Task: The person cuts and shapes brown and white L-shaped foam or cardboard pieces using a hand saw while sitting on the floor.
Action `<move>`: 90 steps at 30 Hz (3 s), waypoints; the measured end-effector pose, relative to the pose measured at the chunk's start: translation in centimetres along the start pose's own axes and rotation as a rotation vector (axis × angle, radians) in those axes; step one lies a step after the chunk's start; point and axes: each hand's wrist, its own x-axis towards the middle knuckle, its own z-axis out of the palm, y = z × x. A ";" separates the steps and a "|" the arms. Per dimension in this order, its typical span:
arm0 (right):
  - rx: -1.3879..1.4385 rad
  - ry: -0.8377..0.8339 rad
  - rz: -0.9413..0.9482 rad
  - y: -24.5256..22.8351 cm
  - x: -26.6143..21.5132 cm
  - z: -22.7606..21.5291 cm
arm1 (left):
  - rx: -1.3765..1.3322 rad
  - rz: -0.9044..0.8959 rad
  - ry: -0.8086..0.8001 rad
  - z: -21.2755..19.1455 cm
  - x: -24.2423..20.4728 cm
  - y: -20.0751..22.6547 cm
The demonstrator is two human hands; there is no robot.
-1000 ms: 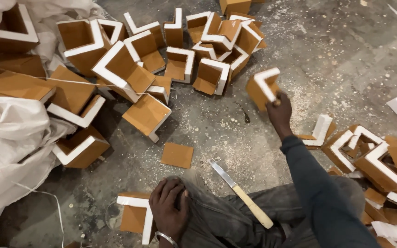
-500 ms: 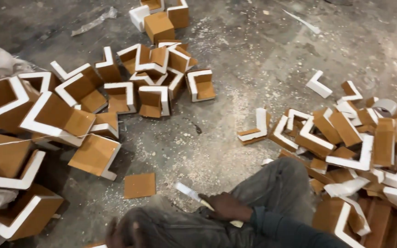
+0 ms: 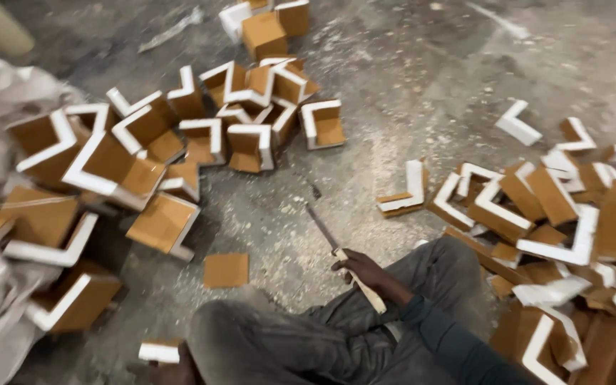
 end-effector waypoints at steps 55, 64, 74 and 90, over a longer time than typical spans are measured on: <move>-0.519 0.303 -0.382 -5.4 1.5 6.0 | 0.315 0.694 -0.295 17.3 10.9 37.2; -0.311 0.324 -0.286 -5.6 1.5 6.0 | 0.294 0.687 -0.286 17.4 10.9 37.2; -0.047 0.443 -0.395 -6.3 1.4 3.7 | -0.060 0.505 -0.475 17.3 15.2 34.6; -0.099 0.354 -0.367 -5.9 1.7 3.9 | 0.019 0.629 -0.044 15.7 11.8 39.6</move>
